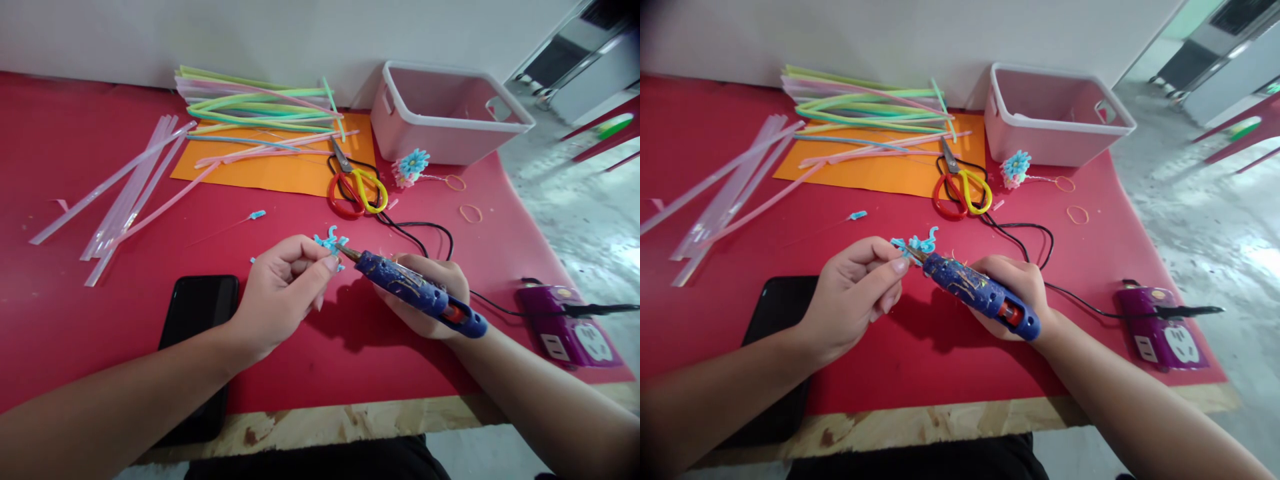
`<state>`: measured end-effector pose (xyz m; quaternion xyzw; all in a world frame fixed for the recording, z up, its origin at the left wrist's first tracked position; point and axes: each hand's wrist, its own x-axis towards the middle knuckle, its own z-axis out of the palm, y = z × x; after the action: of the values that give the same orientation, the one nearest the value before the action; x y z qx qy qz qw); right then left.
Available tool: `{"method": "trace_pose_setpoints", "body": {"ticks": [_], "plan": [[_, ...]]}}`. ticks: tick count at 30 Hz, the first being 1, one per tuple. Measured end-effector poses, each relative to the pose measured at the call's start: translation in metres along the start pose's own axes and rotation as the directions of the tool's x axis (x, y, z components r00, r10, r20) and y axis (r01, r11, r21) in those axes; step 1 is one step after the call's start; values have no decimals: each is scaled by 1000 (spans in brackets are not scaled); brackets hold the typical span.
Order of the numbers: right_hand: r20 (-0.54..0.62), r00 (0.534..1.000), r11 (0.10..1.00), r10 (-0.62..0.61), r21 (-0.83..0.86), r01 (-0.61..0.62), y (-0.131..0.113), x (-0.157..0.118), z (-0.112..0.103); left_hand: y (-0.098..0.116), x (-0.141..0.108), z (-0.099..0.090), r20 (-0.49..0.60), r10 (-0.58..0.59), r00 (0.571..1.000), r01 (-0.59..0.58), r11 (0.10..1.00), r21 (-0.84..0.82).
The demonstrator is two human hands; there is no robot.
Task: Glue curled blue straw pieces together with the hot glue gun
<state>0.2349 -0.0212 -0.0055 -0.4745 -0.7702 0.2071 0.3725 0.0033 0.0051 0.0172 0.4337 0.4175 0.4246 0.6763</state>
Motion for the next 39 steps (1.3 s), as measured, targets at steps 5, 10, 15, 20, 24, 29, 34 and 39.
{"method": "trace_pose_setpoints", "body": {"ticks": [5,10,15,20,24,29,34,39], "plan": [[-17,1000,1000,8,19,-8,-2,1,2,-1,-1,-1,1,10,1000,-10,1000,-8],[-24,998,998,49,40,-48,-3,0,3,-2,-1,-2,4,11,1000,-11,1000,1],[-20,999,999,39,28,-38,-4,0,2,-1,-2,-2,20,35,999,-35,999,-6],[23,1000,998,-11,60,10,0,1,1,-1,-3,0,27,76,997,-76,997,-11],[44,998,997,-49,63,46,2,1,1,-2,-3,1,33,97,995,-96,995,-15],[71,995,996,-65,62,61,2,1,-2,-2,-3,0,34,88,996,-87,996,-27],[88,993,992,-75,110,65,2,0,0,-1,-3,0,32,71,997,-70,997,-31],[-79,994,990,-76,117,85,1,-2,5,-1,-2,1,30,54,998,-54,999,5]]}}
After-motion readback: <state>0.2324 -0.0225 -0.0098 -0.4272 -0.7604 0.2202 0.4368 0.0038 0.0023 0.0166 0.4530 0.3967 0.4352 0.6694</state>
